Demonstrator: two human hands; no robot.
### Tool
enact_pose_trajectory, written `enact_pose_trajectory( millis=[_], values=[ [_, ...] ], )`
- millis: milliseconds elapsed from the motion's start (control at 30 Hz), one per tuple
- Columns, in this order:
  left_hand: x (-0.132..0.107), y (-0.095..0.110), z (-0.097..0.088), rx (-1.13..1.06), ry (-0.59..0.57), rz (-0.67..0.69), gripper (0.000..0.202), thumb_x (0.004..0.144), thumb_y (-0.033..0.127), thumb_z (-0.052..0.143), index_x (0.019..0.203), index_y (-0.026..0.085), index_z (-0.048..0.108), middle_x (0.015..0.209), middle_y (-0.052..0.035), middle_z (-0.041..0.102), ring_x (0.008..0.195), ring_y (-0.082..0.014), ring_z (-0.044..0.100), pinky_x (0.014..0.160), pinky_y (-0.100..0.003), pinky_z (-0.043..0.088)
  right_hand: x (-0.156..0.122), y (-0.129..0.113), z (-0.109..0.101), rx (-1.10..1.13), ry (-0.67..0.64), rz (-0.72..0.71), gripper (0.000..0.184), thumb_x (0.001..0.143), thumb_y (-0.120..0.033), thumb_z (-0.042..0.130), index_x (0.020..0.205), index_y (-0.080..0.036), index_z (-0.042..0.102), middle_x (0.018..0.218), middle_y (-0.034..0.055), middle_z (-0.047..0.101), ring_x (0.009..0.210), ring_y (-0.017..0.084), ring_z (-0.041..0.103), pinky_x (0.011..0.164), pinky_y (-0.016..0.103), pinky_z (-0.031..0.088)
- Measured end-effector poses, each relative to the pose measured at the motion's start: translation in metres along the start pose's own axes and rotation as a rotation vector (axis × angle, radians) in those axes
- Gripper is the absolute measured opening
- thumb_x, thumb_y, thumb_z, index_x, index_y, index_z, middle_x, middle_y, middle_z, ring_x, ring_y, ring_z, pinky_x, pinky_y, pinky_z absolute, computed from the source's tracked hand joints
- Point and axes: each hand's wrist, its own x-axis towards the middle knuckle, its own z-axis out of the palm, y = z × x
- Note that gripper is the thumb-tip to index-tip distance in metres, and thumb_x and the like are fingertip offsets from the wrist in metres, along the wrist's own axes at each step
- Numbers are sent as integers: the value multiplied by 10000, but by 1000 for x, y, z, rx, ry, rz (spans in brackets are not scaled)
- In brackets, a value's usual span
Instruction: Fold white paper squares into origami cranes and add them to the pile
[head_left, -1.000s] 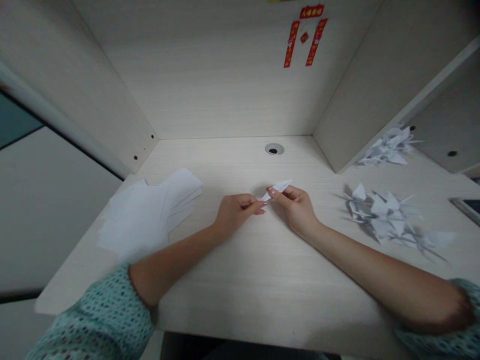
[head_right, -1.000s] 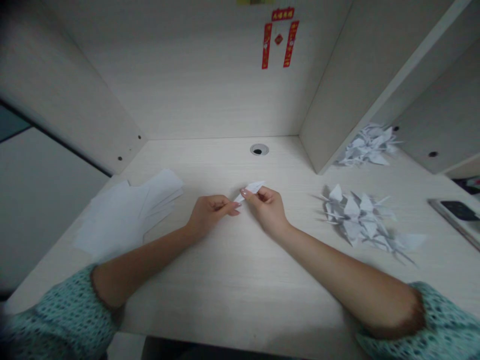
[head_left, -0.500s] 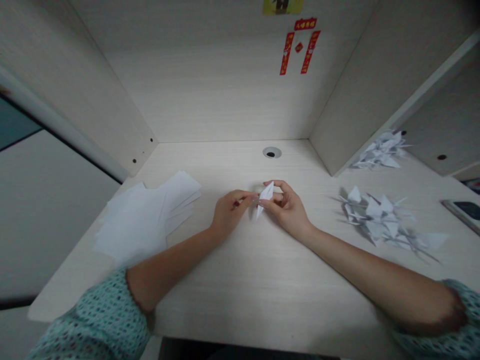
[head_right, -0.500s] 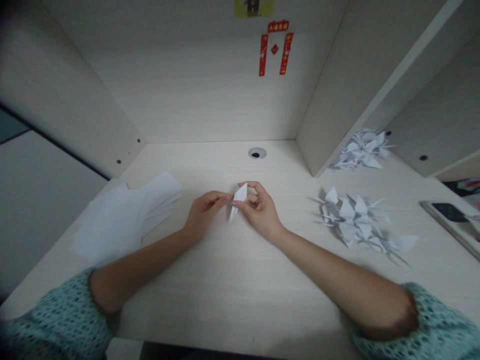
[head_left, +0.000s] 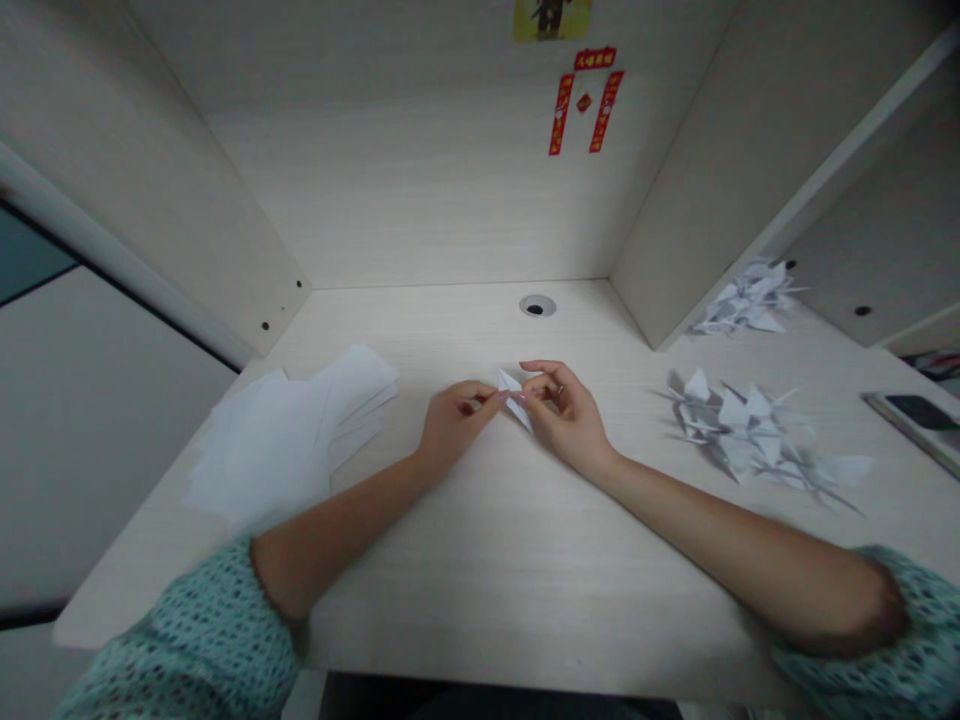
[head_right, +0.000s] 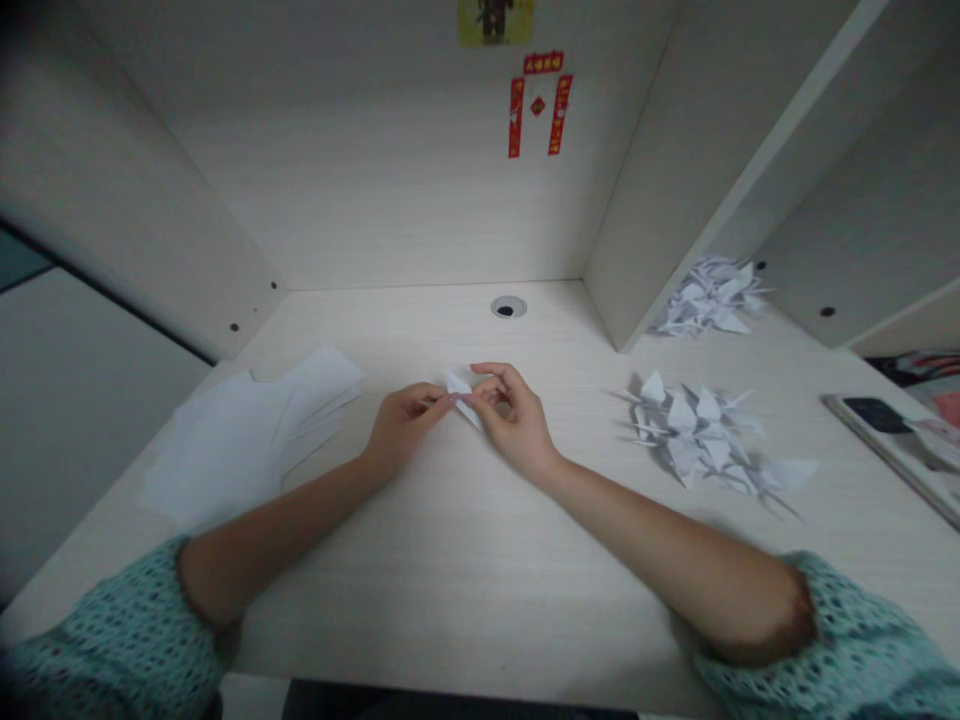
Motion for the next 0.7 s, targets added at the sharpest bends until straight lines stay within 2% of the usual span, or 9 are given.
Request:
enact_pose_trajectory(
  millis=[133, 233, 500, 700],
  values=[
    [0, 1, 0, -5, -49, 4, 228, 764, 404, 639, 750, 186, 702, 787, -3, 707, 654, -116, 589, 589, -220, 419, 1, 2, -3, -82, 14, -18, 180, 816, -308, 629, 967, -232, 692, 893, 46, 688, 822, 171, 610, 756, 324, 466],
    [0, 2, -1, 14, -48, -16, 201, 713, 386, 693, 715, 185, 690, 739, 11, 696, 593, -100, 561, 584, -221, 414, 3, 3, -4, -132, 18, -75, 164, 824, -289, 620, 939, -251, 732, 919, 60, 700, 866, 190, 613, 753, 339, 470],
    [1, -1, 0, -39, -45, -17, 269, 729, 431, 664, 677, 169, 633, 650, 19, 629, 554, -87, 509, 522, -209, 366, 2, 0, -4, -214, -32, -175, 243, 875, -274, 550, 1062, -292, 703, 926, 60, 669, 875, 186, 599, 760, 353, 486],
    [1, -5, 1, -122, -11, -33, 294, 728, 439, 659, 653, 162, 594, 613, 26, 580, 540, -87, 483, 500, -207, 351, -2, -1, -4, -262, -11, -212, 272, 840, -259, 603, 1096, -297, 685, 952, 51, 684, 835, 181, 619, 765, 360, 511]
  ],
)
